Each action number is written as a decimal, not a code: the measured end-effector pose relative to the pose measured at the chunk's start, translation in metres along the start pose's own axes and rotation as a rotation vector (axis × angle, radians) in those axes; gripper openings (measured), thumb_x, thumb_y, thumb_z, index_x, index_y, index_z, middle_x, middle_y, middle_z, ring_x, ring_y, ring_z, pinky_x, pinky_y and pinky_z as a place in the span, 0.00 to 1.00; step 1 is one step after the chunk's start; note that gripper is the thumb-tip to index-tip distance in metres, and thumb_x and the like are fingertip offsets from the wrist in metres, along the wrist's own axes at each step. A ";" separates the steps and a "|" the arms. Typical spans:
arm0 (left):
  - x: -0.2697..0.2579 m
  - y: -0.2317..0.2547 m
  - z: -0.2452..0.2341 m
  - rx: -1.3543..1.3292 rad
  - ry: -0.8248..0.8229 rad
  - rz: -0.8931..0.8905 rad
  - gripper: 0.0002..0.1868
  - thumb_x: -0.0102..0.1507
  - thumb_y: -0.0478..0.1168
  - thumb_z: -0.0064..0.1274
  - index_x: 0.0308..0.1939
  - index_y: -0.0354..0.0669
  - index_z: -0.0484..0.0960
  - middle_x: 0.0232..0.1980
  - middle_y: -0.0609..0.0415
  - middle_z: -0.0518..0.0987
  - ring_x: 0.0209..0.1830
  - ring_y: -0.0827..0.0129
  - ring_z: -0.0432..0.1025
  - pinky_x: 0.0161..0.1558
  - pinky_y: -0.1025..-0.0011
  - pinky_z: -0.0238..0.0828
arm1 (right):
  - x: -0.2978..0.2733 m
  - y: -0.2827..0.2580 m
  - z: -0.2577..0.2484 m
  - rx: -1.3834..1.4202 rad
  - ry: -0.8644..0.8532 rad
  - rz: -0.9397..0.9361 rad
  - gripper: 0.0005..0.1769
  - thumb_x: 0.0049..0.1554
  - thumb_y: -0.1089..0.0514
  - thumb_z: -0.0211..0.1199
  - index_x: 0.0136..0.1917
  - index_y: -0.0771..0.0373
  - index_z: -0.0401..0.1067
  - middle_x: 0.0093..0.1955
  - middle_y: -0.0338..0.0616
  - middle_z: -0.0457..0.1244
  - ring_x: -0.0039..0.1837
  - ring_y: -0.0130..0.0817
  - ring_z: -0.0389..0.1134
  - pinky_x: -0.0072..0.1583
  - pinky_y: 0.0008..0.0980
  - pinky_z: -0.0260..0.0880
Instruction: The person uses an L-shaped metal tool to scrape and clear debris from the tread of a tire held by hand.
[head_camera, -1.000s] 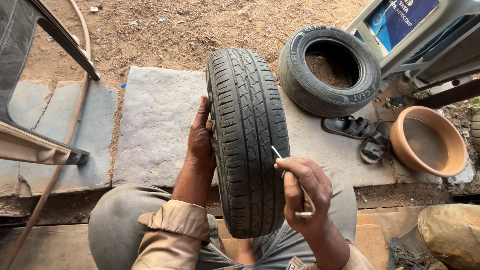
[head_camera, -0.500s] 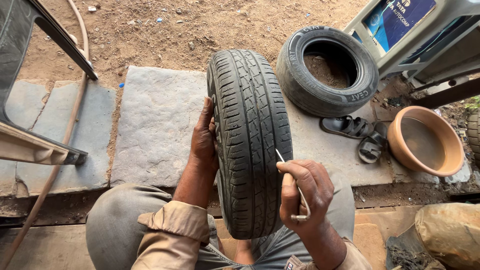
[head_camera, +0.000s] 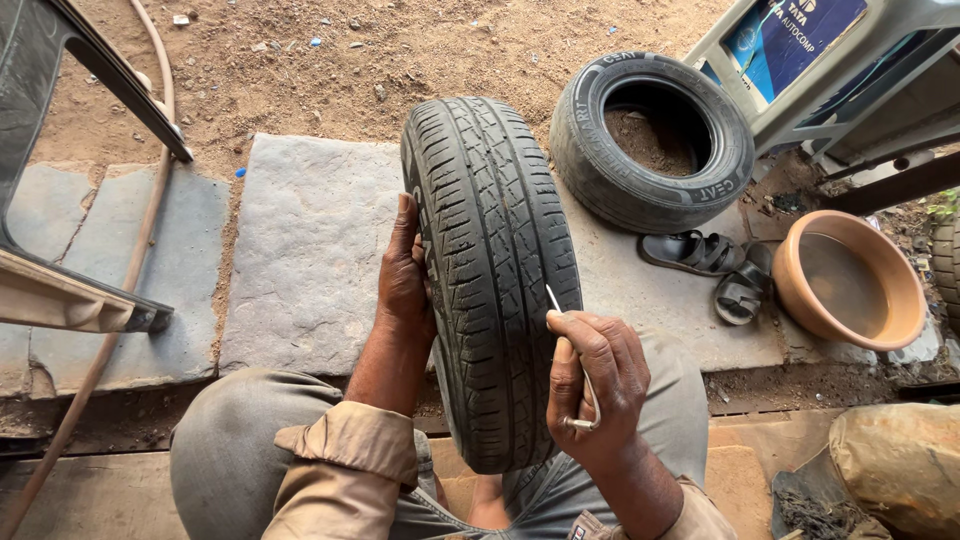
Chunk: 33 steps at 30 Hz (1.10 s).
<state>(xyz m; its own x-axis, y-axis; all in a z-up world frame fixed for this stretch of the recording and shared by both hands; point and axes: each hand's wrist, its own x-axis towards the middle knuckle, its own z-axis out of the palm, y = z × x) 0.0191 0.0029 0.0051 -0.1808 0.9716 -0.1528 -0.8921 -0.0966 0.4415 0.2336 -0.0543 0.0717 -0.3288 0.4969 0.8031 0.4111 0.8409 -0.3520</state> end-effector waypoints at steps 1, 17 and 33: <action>0.000 0.000 0.000 -0.002 -0.002 0.002 0.38 0.69 0.64 0.47 0.63 0.29 0.76 0.49 0.41 0.84 0.43 0.62 0.82 0.45 0.64 0.83 | -0.001 0.002 0.000 0.023 0.003 0.000 0.11 0.60 0.71 0.56 0.56 0.69 0.71 0.50 0.52 0.68 0.53 0.43 0.72 0.56 0.39 0.72; -0.006 0.010 0.003 0.092 -0.045 -0.130 0.40 0.67 0.69 0.35 0.67 0.39 0.74 0.56 0.47 0.84 0.54 0.61 0.80 0.56 0.60 0.79 | -0.003 0.033 -0.001 0.580 0.013 0.371 0.13 0.72 0.61 0.46 0.61 0.66 0.70 0.55 0.49 0.70 0.53 0.33 0.71 0.55 0.32 0.71; 0.006 -0.005 -0.019 0.023 -0.055 -0.027 0.31 0.72 0.62 0.47 0.61 0.38 0.80 0.50 0.48 0.85 0.45 0.65 0.81 0.47 0.65 0.81 | -0.063 0.111 0.047 0.802 0.094 1.042 0.18 0.69 0.53 0.49 0.62 0.68 0.71 0.55 0.47 0.70 0.56 0.33 0.71 0.59 0.32 0.72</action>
<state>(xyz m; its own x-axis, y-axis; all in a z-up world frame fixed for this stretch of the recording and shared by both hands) 0.0147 0.0052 -0.0151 -0.1336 0.9842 -0.1166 -0.8863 -0.0660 0.4584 0.2598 0.0180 -0.0411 -0.0931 0.9957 0.0029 -0.1915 -0.0151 -0.9814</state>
